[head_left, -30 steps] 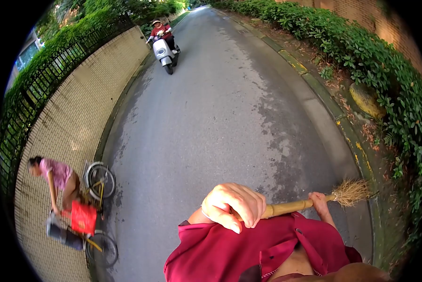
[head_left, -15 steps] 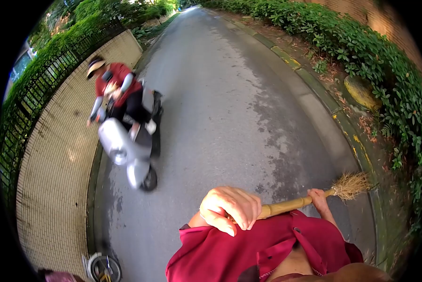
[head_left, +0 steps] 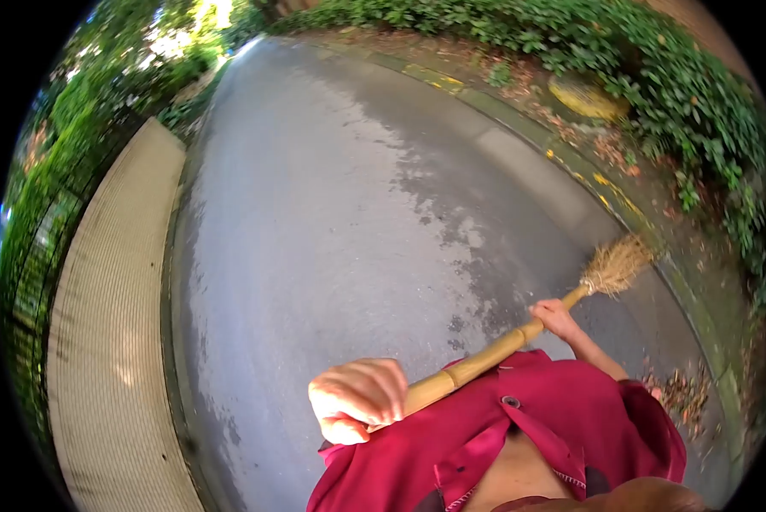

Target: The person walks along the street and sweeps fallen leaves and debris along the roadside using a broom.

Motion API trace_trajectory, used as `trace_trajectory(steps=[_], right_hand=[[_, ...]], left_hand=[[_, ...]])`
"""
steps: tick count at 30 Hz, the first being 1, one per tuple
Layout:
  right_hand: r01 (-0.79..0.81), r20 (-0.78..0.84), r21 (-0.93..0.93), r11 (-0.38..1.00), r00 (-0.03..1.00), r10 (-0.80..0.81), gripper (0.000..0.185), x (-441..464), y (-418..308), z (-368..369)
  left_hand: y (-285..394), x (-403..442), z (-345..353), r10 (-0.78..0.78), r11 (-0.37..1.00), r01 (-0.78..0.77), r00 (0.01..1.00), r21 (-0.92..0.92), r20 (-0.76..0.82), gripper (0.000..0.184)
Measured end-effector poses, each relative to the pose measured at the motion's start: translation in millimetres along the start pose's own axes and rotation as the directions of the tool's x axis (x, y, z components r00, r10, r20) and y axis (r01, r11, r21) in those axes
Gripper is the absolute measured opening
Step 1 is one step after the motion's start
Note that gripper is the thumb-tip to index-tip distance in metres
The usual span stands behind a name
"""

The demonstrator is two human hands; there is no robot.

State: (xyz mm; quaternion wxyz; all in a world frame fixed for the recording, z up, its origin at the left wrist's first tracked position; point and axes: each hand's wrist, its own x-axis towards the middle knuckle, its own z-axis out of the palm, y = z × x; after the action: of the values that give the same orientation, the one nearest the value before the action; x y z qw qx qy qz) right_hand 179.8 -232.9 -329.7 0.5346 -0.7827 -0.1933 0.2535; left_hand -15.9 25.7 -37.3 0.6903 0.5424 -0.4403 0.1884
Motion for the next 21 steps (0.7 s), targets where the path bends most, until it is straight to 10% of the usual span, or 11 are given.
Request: trace_trajectory(steps=[5,21], right_hand=[[-0.089,0.001,0.049,0.995,0.996,0.089,0.03,-4.9,-13.4,0.5],[0.197,-0.049,-0.174,0.965,0.977,-0.209,0.038,7.8,7.6,3.3]], left_hand=[[-2.5,-13.8,20.6,0.124,0.973,-0.04,0.921,0.227,-0.37,0.03],[-5.6,-23.5,28.1,0.008,0.953,0.145,0.866,0.267,-0.5,0.032]])
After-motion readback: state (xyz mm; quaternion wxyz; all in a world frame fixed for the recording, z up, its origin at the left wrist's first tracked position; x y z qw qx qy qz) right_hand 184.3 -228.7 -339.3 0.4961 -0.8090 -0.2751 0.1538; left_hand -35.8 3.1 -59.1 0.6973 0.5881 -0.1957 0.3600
